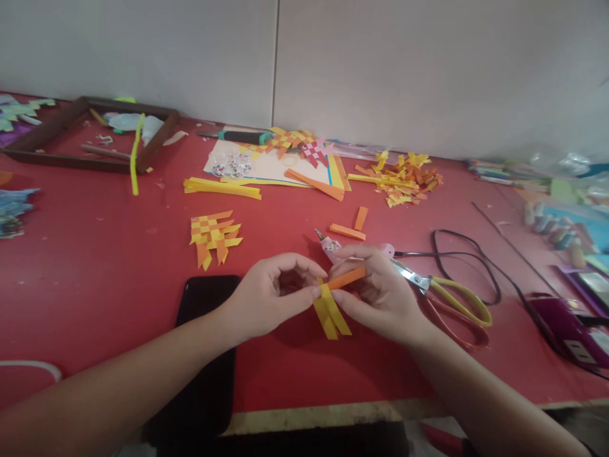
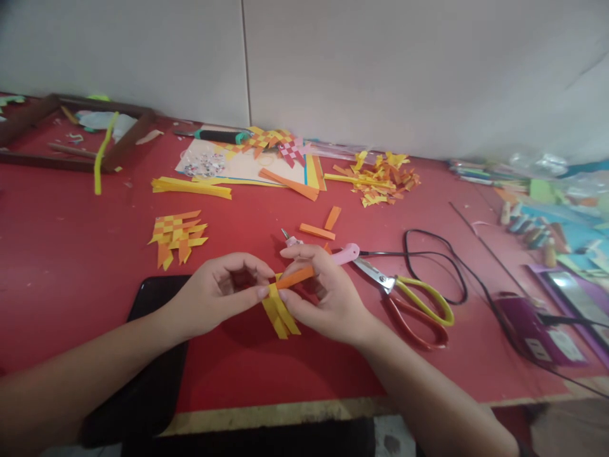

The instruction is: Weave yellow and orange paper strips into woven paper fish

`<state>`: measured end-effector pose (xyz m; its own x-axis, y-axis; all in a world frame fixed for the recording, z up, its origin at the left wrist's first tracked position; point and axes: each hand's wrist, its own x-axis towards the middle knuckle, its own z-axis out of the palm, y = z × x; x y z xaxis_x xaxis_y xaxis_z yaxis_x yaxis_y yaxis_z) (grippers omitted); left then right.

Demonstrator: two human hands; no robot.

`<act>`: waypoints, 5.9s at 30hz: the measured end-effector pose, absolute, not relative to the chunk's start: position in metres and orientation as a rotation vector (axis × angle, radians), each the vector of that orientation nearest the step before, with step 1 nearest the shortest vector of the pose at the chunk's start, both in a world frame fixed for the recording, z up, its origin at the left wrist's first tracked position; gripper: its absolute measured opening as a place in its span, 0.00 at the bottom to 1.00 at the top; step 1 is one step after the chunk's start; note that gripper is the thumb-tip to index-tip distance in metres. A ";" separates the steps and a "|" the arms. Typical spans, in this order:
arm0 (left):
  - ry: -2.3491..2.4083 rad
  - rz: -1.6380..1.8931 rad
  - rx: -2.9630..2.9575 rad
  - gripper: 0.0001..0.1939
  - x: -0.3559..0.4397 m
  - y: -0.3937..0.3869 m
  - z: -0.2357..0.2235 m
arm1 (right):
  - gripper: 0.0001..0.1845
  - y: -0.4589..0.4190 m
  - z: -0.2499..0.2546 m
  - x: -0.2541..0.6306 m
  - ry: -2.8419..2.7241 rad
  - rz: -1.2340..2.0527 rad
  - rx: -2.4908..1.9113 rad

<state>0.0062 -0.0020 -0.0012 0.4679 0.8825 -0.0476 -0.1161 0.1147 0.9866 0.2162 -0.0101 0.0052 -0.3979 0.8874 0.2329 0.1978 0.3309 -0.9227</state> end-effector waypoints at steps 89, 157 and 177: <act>0.797 0.943 1.341 0.03 0.005 -0.005 -0.001 | 0.32 -0.012 0.000 0.211 -1.726 1.151 -0.941; 0.658 0.741 1.195 0.08 0.004 -0.006 -0.004 | 0.08 -0.009 0.010 0.216 -1.943 1.063 -0.967; 0.703 0.786 1.165 0.07 0.006 -0.004 -0.004 | 0.09 -0.008 0.010 0.211 -1.894 1.112 -1.004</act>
